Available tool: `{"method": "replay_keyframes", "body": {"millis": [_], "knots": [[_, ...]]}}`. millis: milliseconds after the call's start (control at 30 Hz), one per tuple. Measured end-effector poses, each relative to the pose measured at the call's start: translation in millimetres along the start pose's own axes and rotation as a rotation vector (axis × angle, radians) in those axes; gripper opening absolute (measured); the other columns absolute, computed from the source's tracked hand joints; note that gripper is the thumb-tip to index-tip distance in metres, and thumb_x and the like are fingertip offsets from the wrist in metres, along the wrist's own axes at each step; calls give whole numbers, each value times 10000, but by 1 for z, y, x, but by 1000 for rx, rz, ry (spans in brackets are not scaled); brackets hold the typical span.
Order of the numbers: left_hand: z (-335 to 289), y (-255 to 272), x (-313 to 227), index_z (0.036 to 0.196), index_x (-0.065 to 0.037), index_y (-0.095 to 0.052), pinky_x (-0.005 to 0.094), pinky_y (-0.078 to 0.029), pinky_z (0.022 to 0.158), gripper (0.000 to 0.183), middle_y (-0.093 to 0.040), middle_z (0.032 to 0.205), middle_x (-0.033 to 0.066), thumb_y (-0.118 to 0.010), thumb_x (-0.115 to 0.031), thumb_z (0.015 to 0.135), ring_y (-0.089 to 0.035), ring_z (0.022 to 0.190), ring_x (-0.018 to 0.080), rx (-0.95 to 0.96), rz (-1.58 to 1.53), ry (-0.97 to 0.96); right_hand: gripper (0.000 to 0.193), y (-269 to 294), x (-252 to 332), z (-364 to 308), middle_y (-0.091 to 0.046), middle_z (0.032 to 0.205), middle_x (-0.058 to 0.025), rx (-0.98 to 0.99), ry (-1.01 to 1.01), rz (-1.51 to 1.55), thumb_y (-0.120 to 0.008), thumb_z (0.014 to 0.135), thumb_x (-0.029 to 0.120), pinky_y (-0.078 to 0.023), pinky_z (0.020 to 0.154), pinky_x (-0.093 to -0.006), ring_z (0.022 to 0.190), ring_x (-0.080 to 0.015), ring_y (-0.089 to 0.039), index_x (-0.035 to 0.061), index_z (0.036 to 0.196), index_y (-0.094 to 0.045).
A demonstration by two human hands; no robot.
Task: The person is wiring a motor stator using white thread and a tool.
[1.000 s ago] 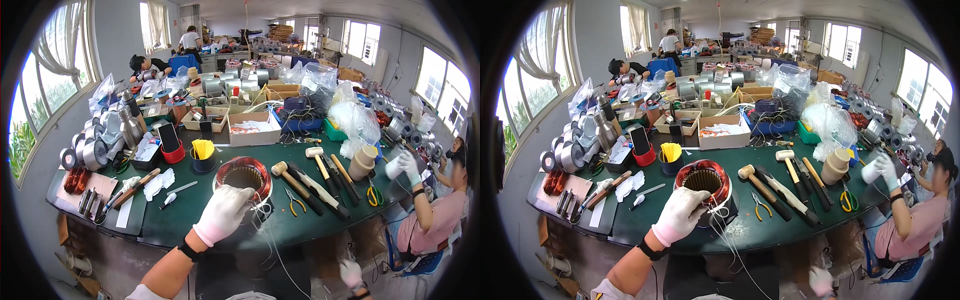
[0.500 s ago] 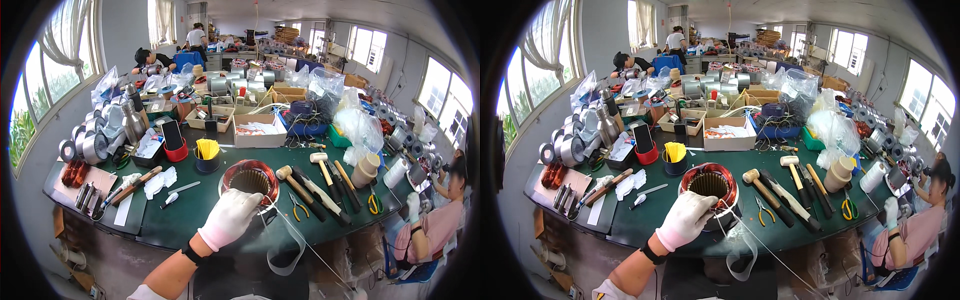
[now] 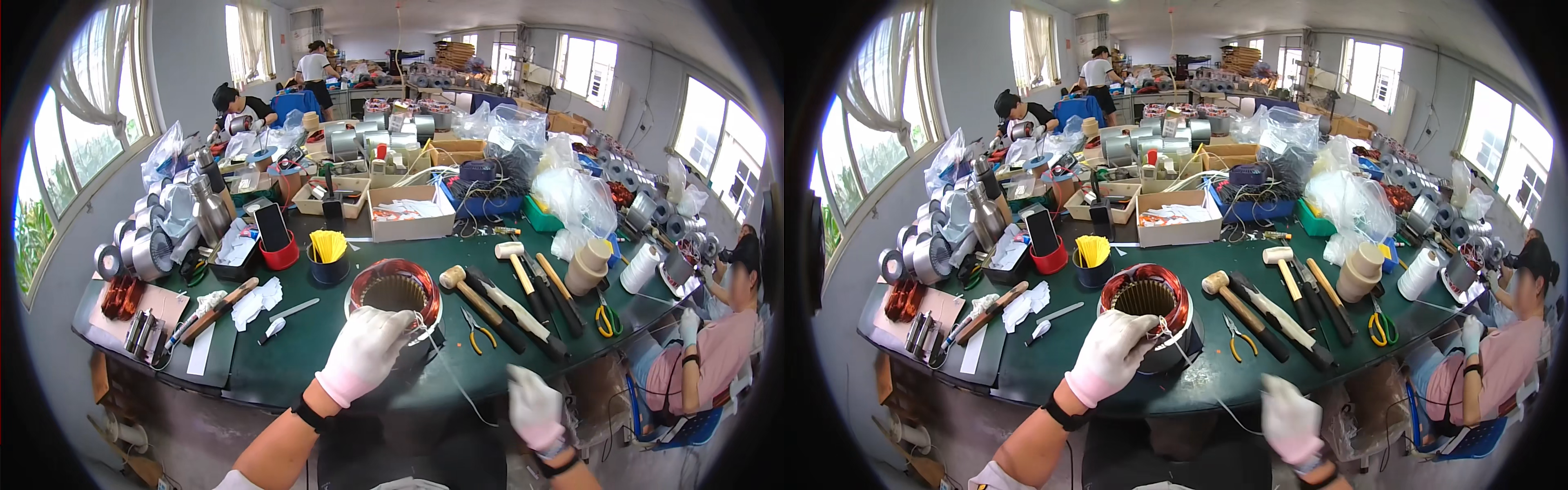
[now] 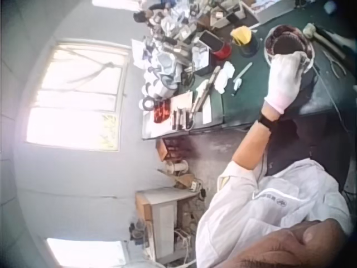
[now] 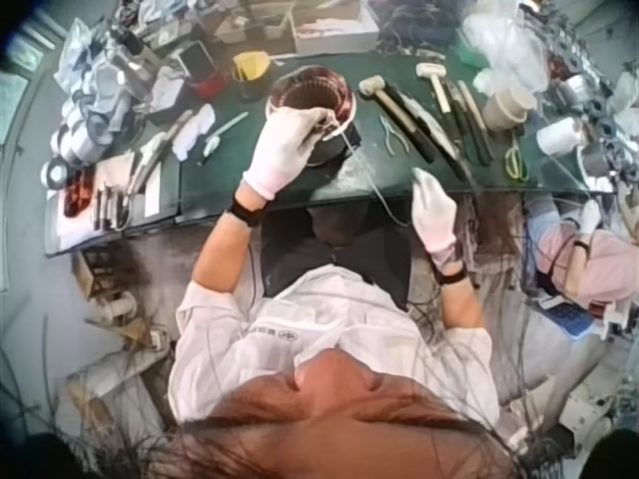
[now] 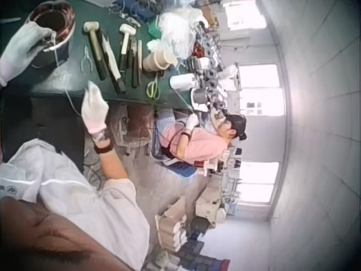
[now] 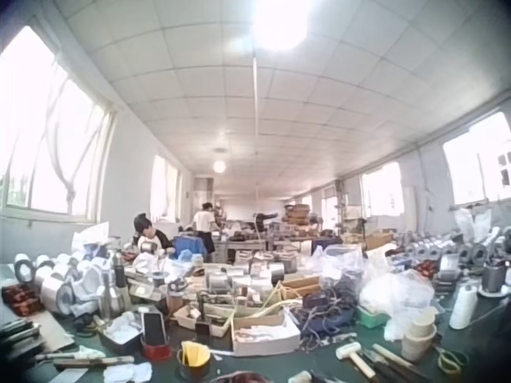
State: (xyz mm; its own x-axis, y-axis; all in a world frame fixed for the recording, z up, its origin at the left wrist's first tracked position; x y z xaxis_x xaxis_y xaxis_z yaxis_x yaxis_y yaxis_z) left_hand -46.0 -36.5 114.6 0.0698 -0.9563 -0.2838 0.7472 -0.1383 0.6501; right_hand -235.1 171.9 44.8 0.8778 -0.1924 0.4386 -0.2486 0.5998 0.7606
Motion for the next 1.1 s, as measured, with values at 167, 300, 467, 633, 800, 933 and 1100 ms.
{"method": "replay_keyframes", "body": {"millis": [167, 300, 467, 633, 800, 933, 1100], "knots": [[-10, 3, 16, 1203, -55, -696, 444, -525, 857, 429, -702, 970, 109, -817, 25, 799, -674, 916, 341, 8, -43, 34, 300, -90, 87, 44, -755, 1004, -236, 472, -108, 630, -575, 1068, 125, -593, 824, -436, 943, -405, -746, 8, 1319, -691], [-4, 3, 18, 1166, -55, -716, 438, -526, 843, 400, -697, 988, 94, -831, 18, 789, -661, 904, 338, 7, -103, 11, 280, -71, 49, -43, -764, 985, -200, 453, 102, 396, -629, 1028, 78, -613, 797, -391, 910, -381, -766, 10, 1287, -708], [-1, 7, 21, 1172, -54, -719, 436, -530, 846, 416, -702, 994, 89, -839, 19, 781, -664, 909, 331, 13, -113, -3, 257, -77, -67, -176, -797, 1089, -189, 660, -19, 129, -594, 1033, 131, -628, 851, -417, 967, -371, -776, 37, 1158, -799], [-5, 7, 19, 1178, -55, -717, 435, -533, 857, 430, -708, 1002, 85, -841, 25, 774, -666, 913, 325, -23, -100, -7, 274, -53, 11, -57, -760, 1042, -201, 319, 129, 204, -625, 1027, 81, -617, 808, -393, 924, -402, -759, 7, 1277, -709], [-9, 2, 21, 1190, -46, -705, 441, -528, 872, 417, -698, 1000, 103, -825, 14, 795, -665, 930, 342, 31, -72, 34, 325, -118, 63, 36, -770, 921, -106, 509, -392, 882, -509, 1132, 205, -569, 649, -301, 648, -178, -702, 7, 1333, -671], [-1, 4, 18, 1197, -53, -699, 436, -522, 874, 415, -686, 998, 105, -811, 17, 804, -666, 947, 339, 13, -119, 38, 273, -57, 97, 42, -660, 755, -32, 359, -45, 976, -544, 1115, 160, -535, 672, -280, 643, -128, -635, -14, 1170, -748], [-14, 10, 24, 1177, -58, -696, 456, -518, 867, 376, -685, 991, 115, -808, -12, 820, -648, 938, 355, -2, -107, 41, 188, -48, 142, 147, -669, 912, -58, 178, 241, 1246, -649, 1085, 188, -461, 649, -277, 737, -125, -578, 11, 1132, -691]]}}
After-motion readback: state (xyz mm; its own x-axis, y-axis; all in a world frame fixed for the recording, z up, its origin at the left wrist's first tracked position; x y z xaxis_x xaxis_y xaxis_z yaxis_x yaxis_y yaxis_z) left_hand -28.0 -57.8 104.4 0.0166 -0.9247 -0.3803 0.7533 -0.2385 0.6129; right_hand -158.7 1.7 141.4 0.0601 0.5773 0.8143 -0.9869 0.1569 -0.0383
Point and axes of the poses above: each hand's wrist, its own z-axis towards the middle knuckle, its own y-axis out of the back of the hand, x = y × z, the point moved 9 cm from there along z, towards the middle knuckle
